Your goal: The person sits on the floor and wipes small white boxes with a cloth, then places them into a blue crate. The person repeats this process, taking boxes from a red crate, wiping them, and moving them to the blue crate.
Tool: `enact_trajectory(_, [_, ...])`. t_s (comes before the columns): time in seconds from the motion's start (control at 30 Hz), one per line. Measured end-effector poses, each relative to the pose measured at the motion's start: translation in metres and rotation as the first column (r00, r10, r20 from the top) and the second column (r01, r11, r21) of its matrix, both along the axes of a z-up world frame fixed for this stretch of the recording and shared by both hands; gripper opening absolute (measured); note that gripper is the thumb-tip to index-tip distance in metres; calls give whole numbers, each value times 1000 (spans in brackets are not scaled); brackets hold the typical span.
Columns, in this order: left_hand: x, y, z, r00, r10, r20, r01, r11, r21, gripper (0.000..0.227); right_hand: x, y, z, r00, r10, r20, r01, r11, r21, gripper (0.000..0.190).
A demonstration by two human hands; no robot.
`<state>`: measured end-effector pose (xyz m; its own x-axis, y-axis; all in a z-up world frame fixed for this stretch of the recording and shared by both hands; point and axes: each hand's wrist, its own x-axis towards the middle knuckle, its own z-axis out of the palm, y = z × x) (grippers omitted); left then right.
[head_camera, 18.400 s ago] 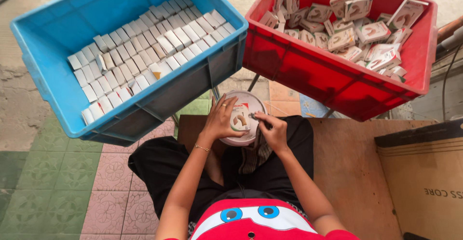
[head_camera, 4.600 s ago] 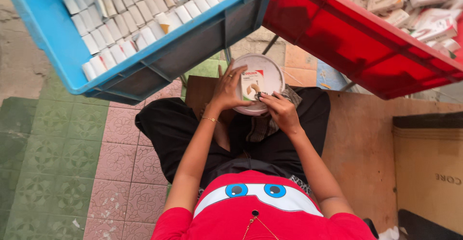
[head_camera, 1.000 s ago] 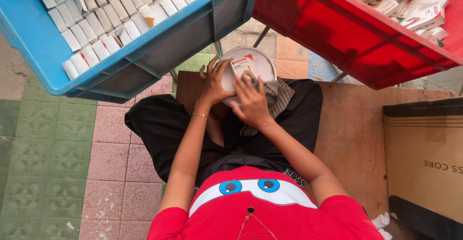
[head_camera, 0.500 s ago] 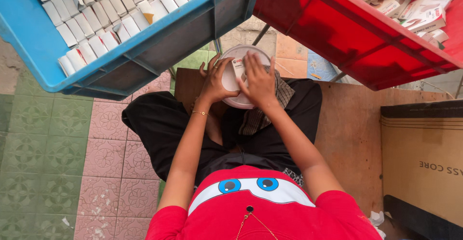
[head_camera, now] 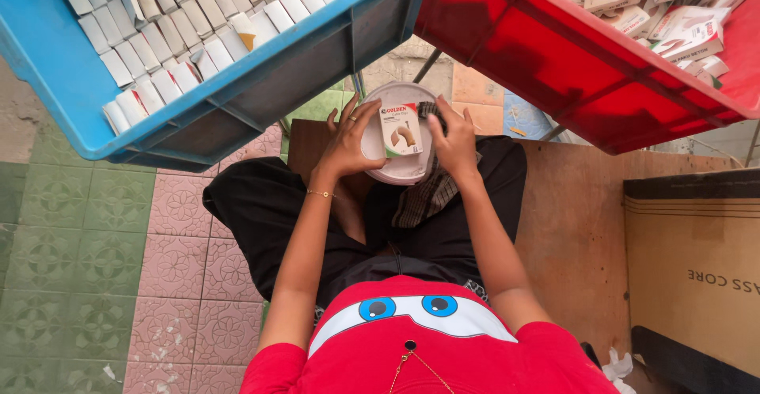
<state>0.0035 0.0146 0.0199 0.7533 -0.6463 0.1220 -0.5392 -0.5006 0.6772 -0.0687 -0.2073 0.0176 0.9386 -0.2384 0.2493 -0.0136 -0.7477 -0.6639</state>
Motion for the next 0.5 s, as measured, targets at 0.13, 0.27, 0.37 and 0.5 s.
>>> enact_trajectory(0.13, [-8, 3, 29, 998, 2, -69, -9, 995, -101, 115, -19, 15, 35, 990, -118, 72, 91, 948, 304, 35])
enact_trajectory(0.27, [-20, -13, 28, 869, 52, -492, -258, 896, -361, 89, -15, 23, 22, 997, -66, -32, 72, 956, 283, 36])
enact_trajectory(0.37, [-31, -28, 9, 777, 42, -628, -350, 858, -376, 84, -10, 38, 18, 999, -13, -49, 30, 928, 371, 44])
enact_trajectory(0.5, [-46, -30, 29, 767, 64, -638, -362, 864, -349, 99, -13, 62, 36, 999, -37, -2, 35, 909, 416, 44])
